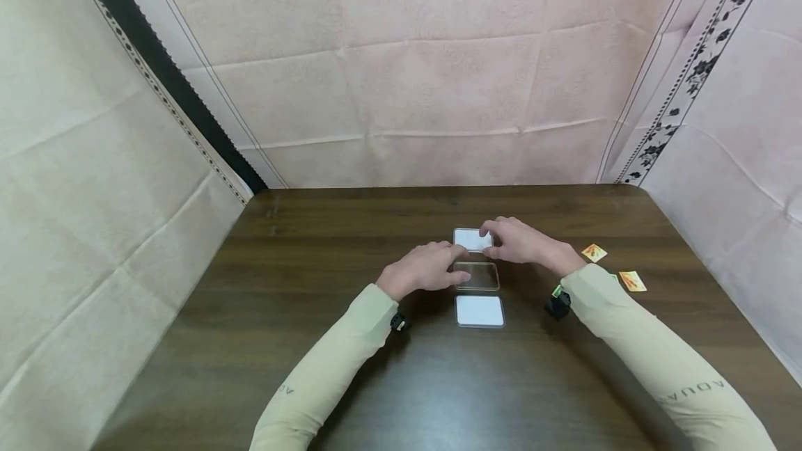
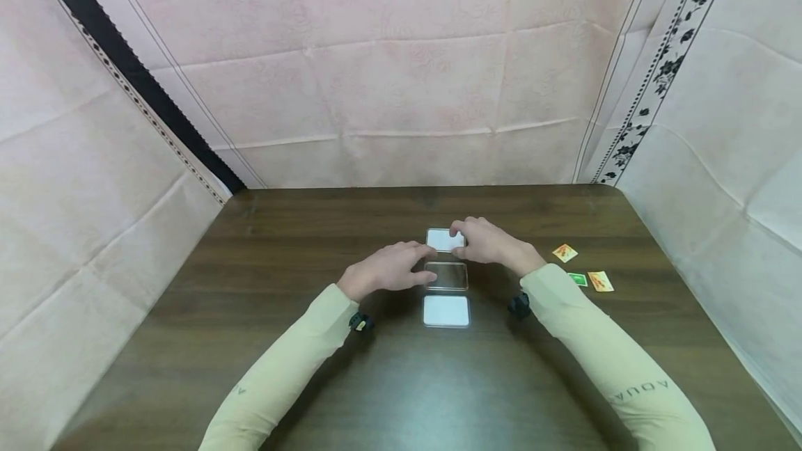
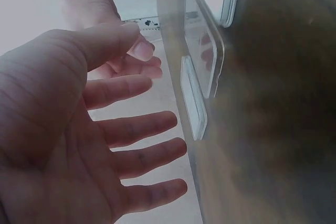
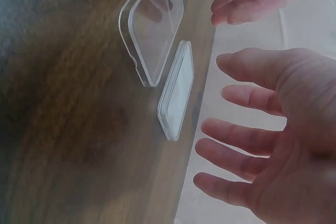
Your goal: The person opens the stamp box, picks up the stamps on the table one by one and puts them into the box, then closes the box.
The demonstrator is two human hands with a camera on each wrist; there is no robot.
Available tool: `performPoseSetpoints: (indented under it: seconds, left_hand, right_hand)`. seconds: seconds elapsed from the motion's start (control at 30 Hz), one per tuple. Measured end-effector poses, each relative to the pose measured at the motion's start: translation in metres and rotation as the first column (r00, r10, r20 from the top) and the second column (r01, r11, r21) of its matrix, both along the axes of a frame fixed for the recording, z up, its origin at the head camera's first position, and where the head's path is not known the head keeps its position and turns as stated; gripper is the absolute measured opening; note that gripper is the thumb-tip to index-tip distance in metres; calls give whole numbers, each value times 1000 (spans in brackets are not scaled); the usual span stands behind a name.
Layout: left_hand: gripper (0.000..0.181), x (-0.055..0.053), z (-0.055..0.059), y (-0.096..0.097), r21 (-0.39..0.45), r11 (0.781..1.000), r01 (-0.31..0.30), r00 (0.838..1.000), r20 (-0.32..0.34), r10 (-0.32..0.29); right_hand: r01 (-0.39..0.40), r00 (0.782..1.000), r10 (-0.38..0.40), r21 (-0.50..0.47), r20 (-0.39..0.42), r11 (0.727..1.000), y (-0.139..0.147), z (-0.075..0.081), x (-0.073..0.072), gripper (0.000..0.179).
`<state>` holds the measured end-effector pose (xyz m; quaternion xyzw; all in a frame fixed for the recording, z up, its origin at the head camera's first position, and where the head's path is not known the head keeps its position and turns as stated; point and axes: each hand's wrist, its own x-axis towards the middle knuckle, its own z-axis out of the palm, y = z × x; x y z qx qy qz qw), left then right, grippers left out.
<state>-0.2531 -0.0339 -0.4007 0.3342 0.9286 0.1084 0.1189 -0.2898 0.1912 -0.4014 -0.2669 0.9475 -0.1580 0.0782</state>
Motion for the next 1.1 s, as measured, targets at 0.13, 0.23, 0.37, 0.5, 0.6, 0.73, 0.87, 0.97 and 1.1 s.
performPoseSetpoints:
  seconds: [0.13,0.23,0.37,0.5,0.6,0.73,0.87,0.97,1.1]
  left_hand:
    - [55,-9,1,0,-8,1000,-22,1000,-15,22]
    - [54,-15,1,1,-19,999,-41,999,-36,40]
    - [53,-22,2,3,-33,997,-64,997,-49,63]
    - [53,-28,2,5,-18,996,-83,996,-37,83]
    - [54,-34,1,5,-11,996,-93,995,-25,93]
    - [54,-41,-2,6,-20,993,-113,993,-17,113]
    - [55,-46,-4,7,-27,989,-142,990,-14,142]
    - [54,-50,-7,7,-23,986,-167,986,-4,167]
    - [53,-55,-12,8,-12,982,-189,982,9,189]
  right_hand:
    - [-2,1000,2,1,7,1000,1,-1,-5,39]
    - [6,1000,-7,8,12,1000,-1,-1,-7,39]
    - [12,1000,-13,13,8,1000,-3,-2,-10,39]
    - [12,1000,-12,8,5,1000,-5,-3,-14,39]
    - [17,1000,-17,3,21,1000,-6,-3,-16,41]
    - [15,999,-15,9,43,1000,-7,-4,-17,45]
    - [17,999,-18,18,46,1000,-8,-4,-20,47]
    - [13,999,-14,19,42,1000,-8,-5,-23,48]
    - [10,999,-11,24,40,1000,-7,-6,-26,49]
